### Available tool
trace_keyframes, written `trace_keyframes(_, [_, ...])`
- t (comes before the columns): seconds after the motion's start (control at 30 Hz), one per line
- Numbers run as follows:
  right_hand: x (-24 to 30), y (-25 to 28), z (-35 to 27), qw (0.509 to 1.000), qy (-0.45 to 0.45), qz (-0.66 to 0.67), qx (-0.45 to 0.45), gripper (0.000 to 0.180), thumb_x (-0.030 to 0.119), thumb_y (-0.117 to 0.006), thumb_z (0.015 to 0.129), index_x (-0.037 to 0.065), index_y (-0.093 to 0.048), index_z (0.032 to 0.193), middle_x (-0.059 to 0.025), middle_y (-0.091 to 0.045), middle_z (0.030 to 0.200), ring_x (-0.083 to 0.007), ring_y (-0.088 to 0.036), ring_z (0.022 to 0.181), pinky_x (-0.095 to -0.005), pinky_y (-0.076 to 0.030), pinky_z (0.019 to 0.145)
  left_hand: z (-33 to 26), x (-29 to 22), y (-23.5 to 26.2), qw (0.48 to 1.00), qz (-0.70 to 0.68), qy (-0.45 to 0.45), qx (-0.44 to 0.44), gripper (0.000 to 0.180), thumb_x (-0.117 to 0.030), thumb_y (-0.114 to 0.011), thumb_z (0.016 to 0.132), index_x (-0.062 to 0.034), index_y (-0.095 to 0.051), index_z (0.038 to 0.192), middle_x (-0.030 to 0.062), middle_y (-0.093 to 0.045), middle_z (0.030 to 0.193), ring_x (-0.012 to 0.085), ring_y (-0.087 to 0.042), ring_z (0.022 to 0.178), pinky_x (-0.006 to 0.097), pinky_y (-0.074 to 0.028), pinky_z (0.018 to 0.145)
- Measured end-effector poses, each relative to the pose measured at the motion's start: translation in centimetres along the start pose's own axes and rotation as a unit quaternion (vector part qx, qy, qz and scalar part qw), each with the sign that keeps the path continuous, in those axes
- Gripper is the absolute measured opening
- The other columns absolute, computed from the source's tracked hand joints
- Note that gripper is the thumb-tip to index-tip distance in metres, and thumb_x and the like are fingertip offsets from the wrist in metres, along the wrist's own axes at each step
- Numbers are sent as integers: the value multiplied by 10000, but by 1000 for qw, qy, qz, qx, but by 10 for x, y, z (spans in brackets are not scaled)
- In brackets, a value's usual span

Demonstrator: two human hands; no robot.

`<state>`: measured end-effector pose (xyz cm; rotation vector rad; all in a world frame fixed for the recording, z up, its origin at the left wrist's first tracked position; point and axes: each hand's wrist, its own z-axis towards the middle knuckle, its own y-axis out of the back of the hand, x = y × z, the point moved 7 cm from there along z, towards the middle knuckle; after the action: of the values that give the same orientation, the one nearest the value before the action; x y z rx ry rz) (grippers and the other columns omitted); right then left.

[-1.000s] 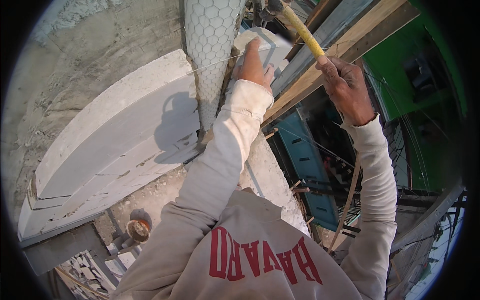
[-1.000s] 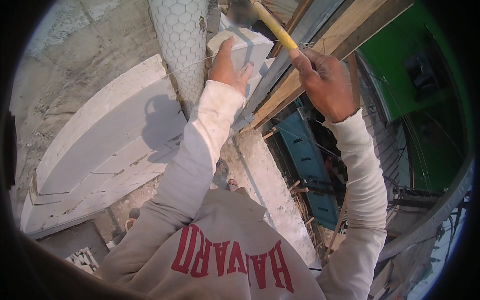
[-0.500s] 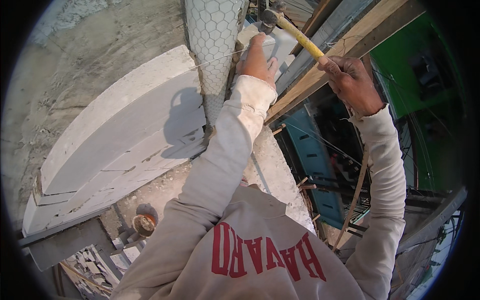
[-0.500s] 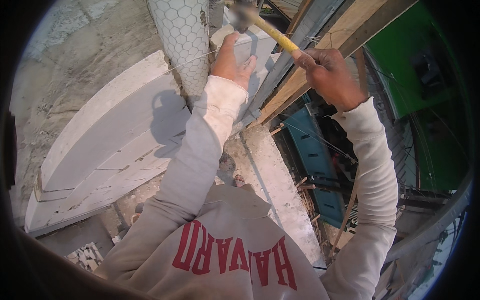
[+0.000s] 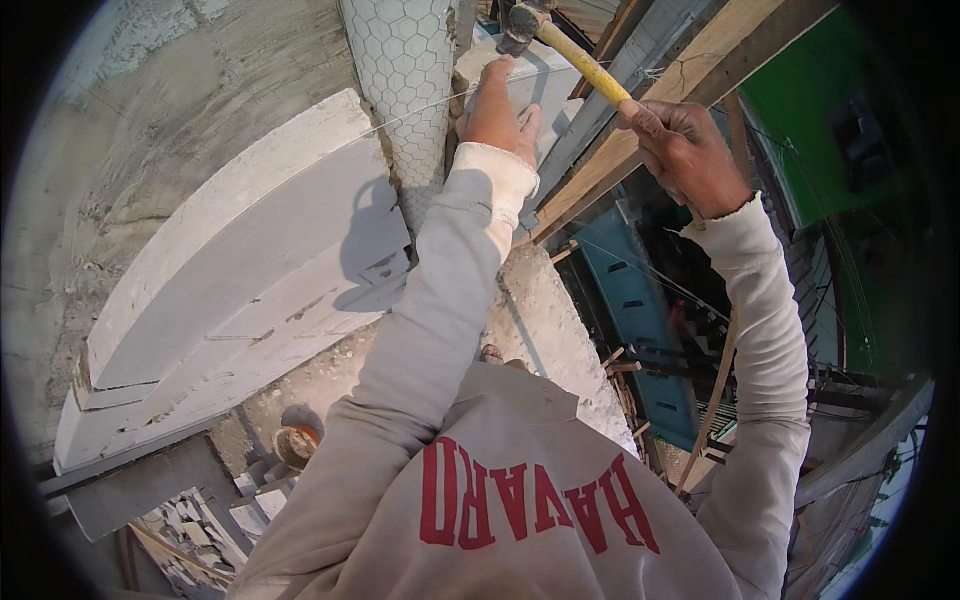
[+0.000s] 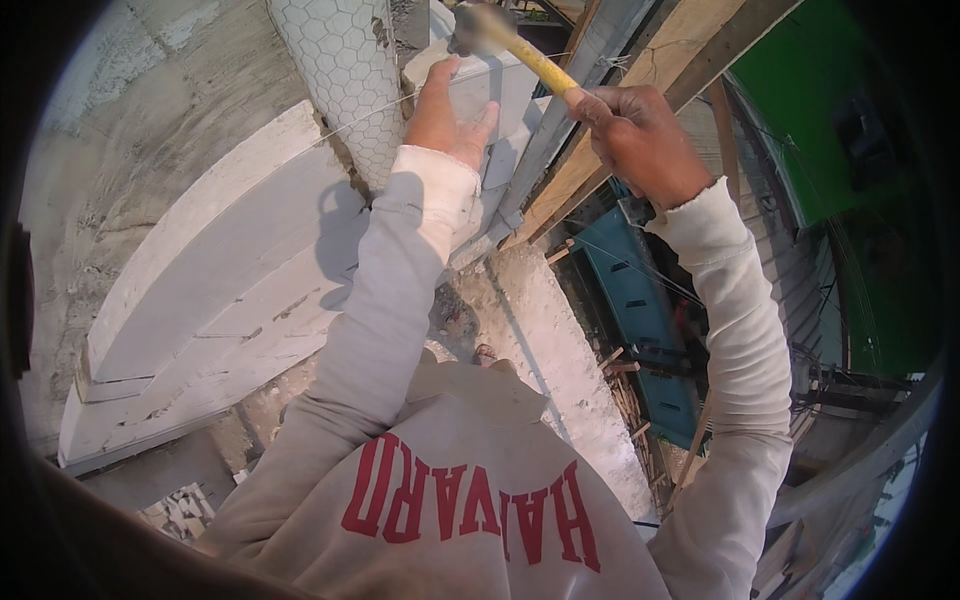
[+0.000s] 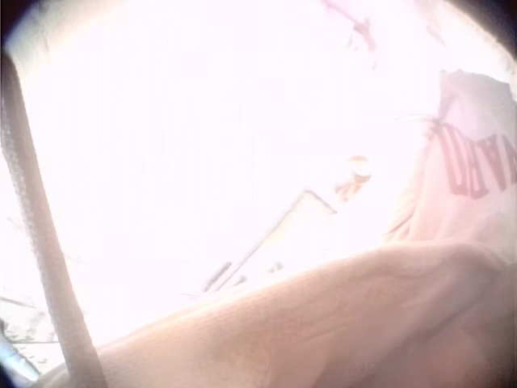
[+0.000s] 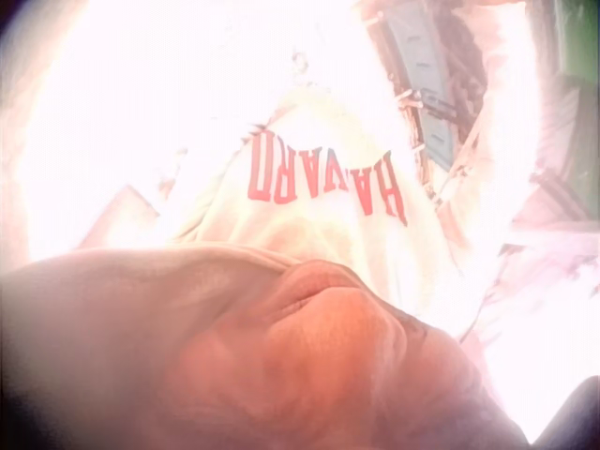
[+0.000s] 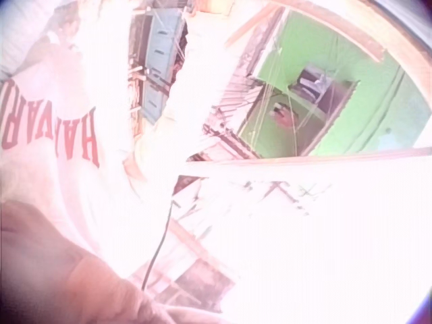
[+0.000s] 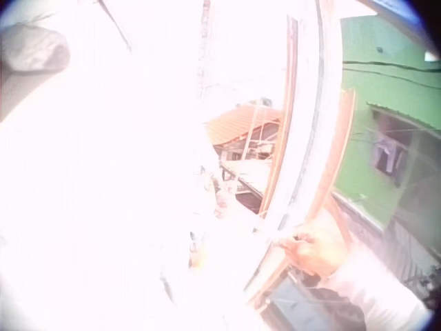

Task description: The person breaks a white tile with a hammer, picks up a broken piece, and applies mortar to a wall using a trowel. The person repeatedly scoops mortar and spreads it along the wall surface.

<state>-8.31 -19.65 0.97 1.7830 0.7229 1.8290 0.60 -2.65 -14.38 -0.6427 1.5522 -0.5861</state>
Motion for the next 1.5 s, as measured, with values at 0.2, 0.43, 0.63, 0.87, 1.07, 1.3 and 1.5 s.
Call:
trace_keyframes(0.2, [-11, 5, -1, 998, 40, -43, -29, 433, 354, -585, 1032, -55, -726, 1045, 21, -461, 587, -72, -392, 506, -277, -333, 481, -13, -13, -15, 998, -54, 41, -5, 434, -238, -633, 970, -137, -502, 1371, 74, -470, 1399, 281, -458, 1290, 416, -426, 1108])
trace_keyframes(0.43, [-42, 2, -40, 987, 63, 113, -98, 415, 376, -600, 1026, -10, -687, 904, 40, -443, 611, -57, -362, 534, -248, -287, 502, -14, -17, -19, 987, -121, 93, -51, 589, -356, -745, 896, -162, -487, 1389, 119, -471, 1424, 311, -464, 1306, 429, -451, 1097])
trace_keyframes(0.63, [-168, -55, -142, 953, -6, 251, -169, 286, 235, -601, 1033, -16, -667, 913, 48, -473, 624, -41, -376, 540, -251, -277, 490, -58, -5, -8, 987, -38, 154, -1, 641, -415, -725, 922, 29, -492, 1320, 250, -475, 1431, 347, -499, 1341, 385, -444, 1102])
trace_keyframes(0.87, [-371, -184, -266, 957, -228, 92, -152, 346, 224, -629, 991, -42, -637, 770, -34, -454, 538, -93, -364, 535, -336, -301, 487, -108, -65, 52, 979, 142, -7, -145, 483, -340, -703, 948, 56, -589, 1200, 121, -692, 939, 236, -714, 867, 313, -591, 803])
trace_keyframes(1.07, [-535, -268, -404, 909, -405, -61, -81, 436, 355, -627, 905, -44, -715, 752, -281, -644, 684, -417, -644, 608, -522, -485, 623, -106, -94, 33, 958, 171, -108, -202, 407, -303, -677, 949, 44, -634, 1158, 100, -671, 871, 204, -709, 769, 260, -563, 624])
trace_keyframes(1.3, [-589, -270, -502, 764, -643, -50, -14, 516, 472, -663, 873, -40, -734, 866, -223, -728, 858, -383, -710, 880, -468, -559, 834, -107, -102, 46, 947, 135, -146, -251, 318, -252, -636, 969, 33, -640, 1112, 94, -677, 839, 196, -701, 717, 255, -539, 582])
trace_keyframes(1.5, [-599, -264, -487, 757, -647, -84, 45, 487, 446, -658, 894, -38, -703, 850, -183, -695, 750, -330, -673, 691, -454, -542, 652, -130, -65, 50, 958, 210, -90, -171, 276, -280, -654, 979, -11, -674, 922, 73, -657, 653, 175, -645, 553, 253, -491, 510])
